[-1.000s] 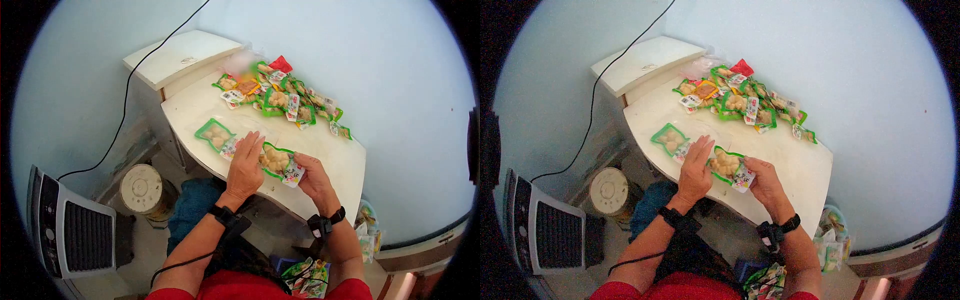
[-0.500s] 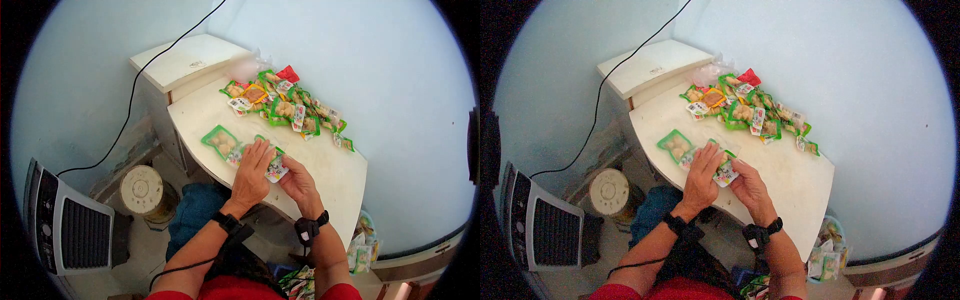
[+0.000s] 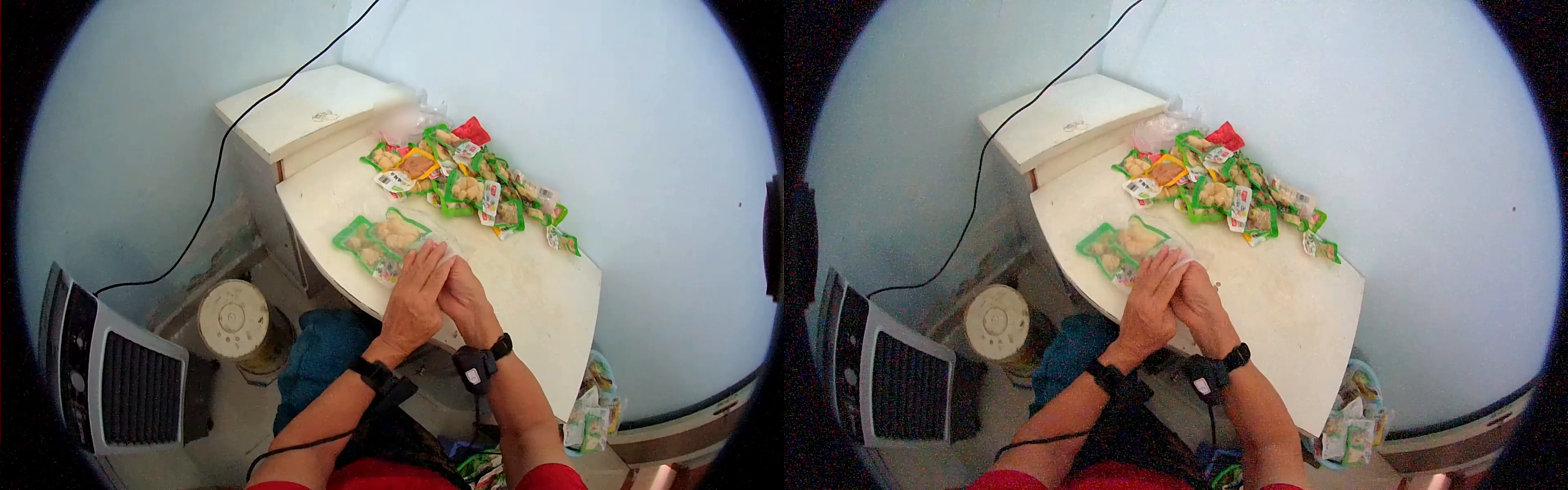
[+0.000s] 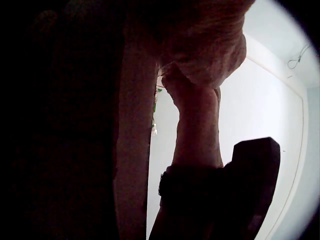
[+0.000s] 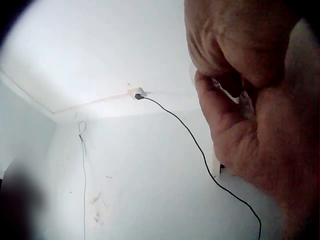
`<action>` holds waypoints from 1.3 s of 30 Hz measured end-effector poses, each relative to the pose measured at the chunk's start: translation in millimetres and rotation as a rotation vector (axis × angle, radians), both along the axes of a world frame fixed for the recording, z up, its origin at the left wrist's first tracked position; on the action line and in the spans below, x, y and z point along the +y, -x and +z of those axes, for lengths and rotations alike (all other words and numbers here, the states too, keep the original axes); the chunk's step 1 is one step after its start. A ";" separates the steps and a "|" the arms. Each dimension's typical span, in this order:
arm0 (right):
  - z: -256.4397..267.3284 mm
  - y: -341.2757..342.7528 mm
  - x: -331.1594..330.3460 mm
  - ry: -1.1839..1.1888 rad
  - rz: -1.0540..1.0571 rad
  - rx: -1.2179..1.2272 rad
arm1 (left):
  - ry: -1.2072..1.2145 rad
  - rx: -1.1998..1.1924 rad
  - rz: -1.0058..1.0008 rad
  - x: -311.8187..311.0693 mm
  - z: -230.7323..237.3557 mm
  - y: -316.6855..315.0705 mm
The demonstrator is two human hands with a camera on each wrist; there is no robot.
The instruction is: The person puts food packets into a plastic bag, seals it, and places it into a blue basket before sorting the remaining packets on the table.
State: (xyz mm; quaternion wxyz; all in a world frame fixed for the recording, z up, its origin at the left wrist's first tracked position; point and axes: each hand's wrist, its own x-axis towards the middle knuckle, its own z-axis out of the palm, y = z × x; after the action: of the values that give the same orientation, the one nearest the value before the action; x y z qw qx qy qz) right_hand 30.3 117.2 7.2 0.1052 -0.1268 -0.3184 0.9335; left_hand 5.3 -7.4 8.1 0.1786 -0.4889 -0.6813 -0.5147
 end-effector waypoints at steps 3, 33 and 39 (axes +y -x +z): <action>-9.1 11.6 3.7 -0.076 -0.024 0.026 | -0.006 -0.022 -0.008 0.0 0.5 1.3; 16.6 8.1 -2.8 -0.445 -0.177 -0.173 | -0.037 -0.098 0.015 3.0 -1.4 -1.0; 75.7 -42.4 32.2 -0.630 0.007 -0.376 | 0.012 -0.098 0.003 0.0 3.5 -1.5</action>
State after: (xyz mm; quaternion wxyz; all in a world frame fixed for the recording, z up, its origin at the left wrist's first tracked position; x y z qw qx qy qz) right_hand 72.7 149.4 82.9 0.0755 -0.2564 -0.6045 0.7504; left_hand 6.7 -7.4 11.6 0.1428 -0.4629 -0.6932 -0.5337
